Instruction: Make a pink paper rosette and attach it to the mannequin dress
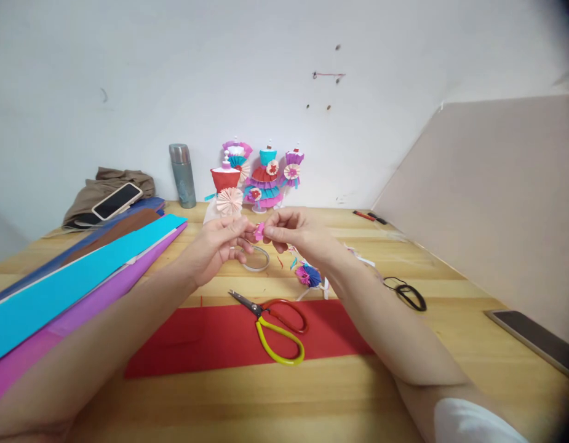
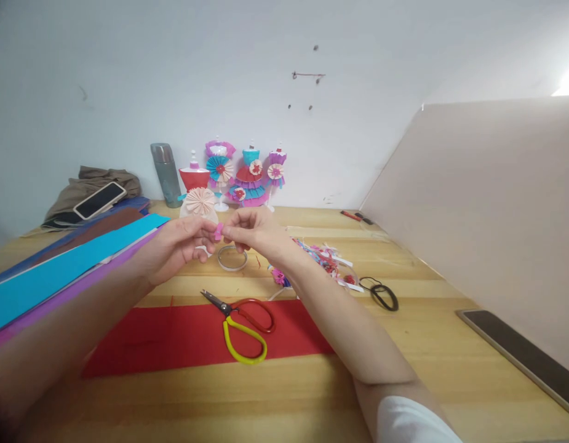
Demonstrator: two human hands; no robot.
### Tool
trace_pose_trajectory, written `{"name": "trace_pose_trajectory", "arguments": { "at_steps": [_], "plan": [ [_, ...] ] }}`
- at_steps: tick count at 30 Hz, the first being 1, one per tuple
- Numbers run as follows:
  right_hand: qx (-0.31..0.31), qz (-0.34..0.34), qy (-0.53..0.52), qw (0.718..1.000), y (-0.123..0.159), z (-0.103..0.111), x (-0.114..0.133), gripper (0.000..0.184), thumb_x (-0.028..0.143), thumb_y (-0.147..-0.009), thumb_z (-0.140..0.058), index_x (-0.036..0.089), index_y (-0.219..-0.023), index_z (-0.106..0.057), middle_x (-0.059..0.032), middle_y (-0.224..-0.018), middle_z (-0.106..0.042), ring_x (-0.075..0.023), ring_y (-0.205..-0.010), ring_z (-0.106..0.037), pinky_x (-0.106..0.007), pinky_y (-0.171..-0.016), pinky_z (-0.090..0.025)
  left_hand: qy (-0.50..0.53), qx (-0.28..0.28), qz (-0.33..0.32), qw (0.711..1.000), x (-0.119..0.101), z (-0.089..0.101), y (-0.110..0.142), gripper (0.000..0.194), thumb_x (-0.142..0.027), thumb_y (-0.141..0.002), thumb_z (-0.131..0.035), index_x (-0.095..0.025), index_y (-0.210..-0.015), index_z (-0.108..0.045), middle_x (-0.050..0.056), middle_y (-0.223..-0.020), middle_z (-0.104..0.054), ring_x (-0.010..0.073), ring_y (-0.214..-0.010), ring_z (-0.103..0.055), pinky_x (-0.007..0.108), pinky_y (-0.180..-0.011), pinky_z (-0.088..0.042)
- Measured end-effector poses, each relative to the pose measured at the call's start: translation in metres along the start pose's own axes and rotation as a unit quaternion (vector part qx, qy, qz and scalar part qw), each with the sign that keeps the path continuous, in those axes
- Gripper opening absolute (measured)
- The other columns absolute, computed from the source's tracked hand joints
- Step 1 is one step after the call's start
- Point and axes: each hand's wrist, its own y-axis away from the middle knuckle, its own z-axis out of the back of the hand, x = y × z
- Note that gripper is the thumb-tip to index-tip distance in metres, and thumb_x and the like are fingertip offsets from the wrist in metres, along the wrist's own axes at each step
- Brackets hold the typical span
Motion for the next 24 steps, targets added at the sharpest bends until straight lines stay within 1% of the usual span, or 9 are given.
{"name": "trace_pose_trajectory", "arguments": {
  "at_steps": [4, 6, 9, 11, 13, 18, 21, 24],
  "plan": [
    [0.002, -0.011, -0.001, 1.000, 0.001, -0.005, 0.001, 0.036, 0.043, -0.061, -0.087, 0.016, -0.067, -0.064, 0.0021, -0.060, -0.064, -0.0053, -0.046, -0.049, -0.021, -0.046, -0.036, -0.035, -0.045, -0.026, 0.998, 0.001, -0.008, 0.003, 0.043, -0.040, -0.060, -0.094, -0.014, -0.074, -0.064, 0.002, -0.071, -0.066, 0.0105, -0.063, -0.059, 0.020, -0.053, -0.045],
    [0.006, -0.013, 0.002, 1.000, 0.002, -0.006, 0.001, 0.035, 0.043, -0.061, -0.086, 0.016, -0.067, -0.064, 0.0021, -0.060, -0.064, -0.0057, -0.046, -0.049, -0.022, -0.046, -0.036, -0.027, -0.060, -0.027, 0.997, 0.002, -0.010, 0.003, 0.043, -0.038, -0.058, -0.094, -0.014, -0.073, -0.061, 0.001, -0.067, -0.065, 0.0098, -0.060, -0.058, 0.020, -0.052, -0.044],
    [0.001, -0.006, 0.013, 1.000, 0.001, -0.005, 0.001, 0.034, 0.043, -0.062, -0.085, 0.017, -0.067, -0.064, 0.0028, -0.060, -0.062, -0.0060, -0.047, -0.049, -0.022, -0.047, -0.037, -0.002, -0.070, -0.014, 0.997, 0.002, -0.010, 0.002, 0.043, -0.035, -0.061, -0.092, -0.014, -0.085, -0.063, 0.001, -0.069, -0.066, 0.0102, -0.061, -0.059, 0.020, -0.052, -0.043],
    [0.000, 0.001, 0.023, 1.000, 0.001, -0.004, 0.000, 0.032, 0.042, -0.064, -0.084, 0.017, -0.067, -0.063, 0.0029, -0.061, -0.062, -0.0060, -0.048, -0.049, -0.022, -0.047, -0.037, 0.009, -0.076, -0.005, 0.997, 0.002, -0.008, 0.001, 0.047, -0.032, -0.062, -0.090, -0.014, -0.097, -0.064, 0.000, -0.073, -0.066, 0.0109, -0.063, -0.061, 0.020, -0.052, -0.044],
    [0.004, 0.006, 0.029, 1.000, 0.000, -0.003, -0.002, 0.030, 0.041, -0.065, -0.082, 0.017, -0.067, -0.064, 0.0030, -0.061, -0.061, -0.0060, -0.048, -0.049, -0.022, -0.046, -0.037, 0.005, -0.079, -0.002, 0.997, 0.002, -0.007, 0.001, 0.050, -0.030, -0.063, -0.089, -0.014, -0.104, -0.065, 0.000, -0.073, -0.066, 0.0110, -0.063, -0.061, 0.021, -0.053, -0.044],
    [0.015, 0.011, 0.030, 0.999, -0.002, -0.001, -0.006, 0.026, 0.037, -0.068, -0.079, 0.017, -0.067, -0.063, 0.0033, -0.059, -0.061, -0.0062, -0.048, -0.051, -0.021, -0.047, -0.039, -0.037, -0.086, -0.021, 0.995, 0.005, -0.005, -0.001, 0.041, -0.030, -0.061, -0.089, -0.014, -0.092, -0.067, -0.002, -0.067, -0.064, 0.0095, -0.058, -0.058, 0.022, -0.052, -0.043],
    [0.023, 0.011, 0.032, 0.999, -0.002, 0.001, -0.004, 0.018, 0.031, -0.071, -0.076, 0.016, -0.071, -0.066, 0.0019, -0.063, -0.065, -0.0067, -0.048, -0.053, -0.022, -0.048, -0.042, -0.067, -0.104, -0.033, 0.992, 0.003, -0.003, -0.003, 0.038, -0.030, -0.060, -0.088, -0.016, -0.089, -0.068, -0.003, -0.066, -0.065, 0.0082, -0.053, -0.055, 0.022, -0.052, -0.043],
    [-0.006, 0.013, 0.062, 0.998, -0.002, 0.011, 0.002, 0.009, 0.021, -0.074, -0.074, 0.016, -0.080, -0.072, 0.0008, -0.068, -0.069, -0.0076, -0.050, -0.055, -0.022, -0.049, -0.046, -0.106, -0.109, -0.016, 0.988, -0.002, 0.004, -0.006, 0.037, -0.031, -0.056, -0.088, -0.016, -0.083, -0.068, -0.001, -0.068, -0.068, 0.0085, -0.053, -0.055, 0.022, -0.051, -0.043]
  ]
}}
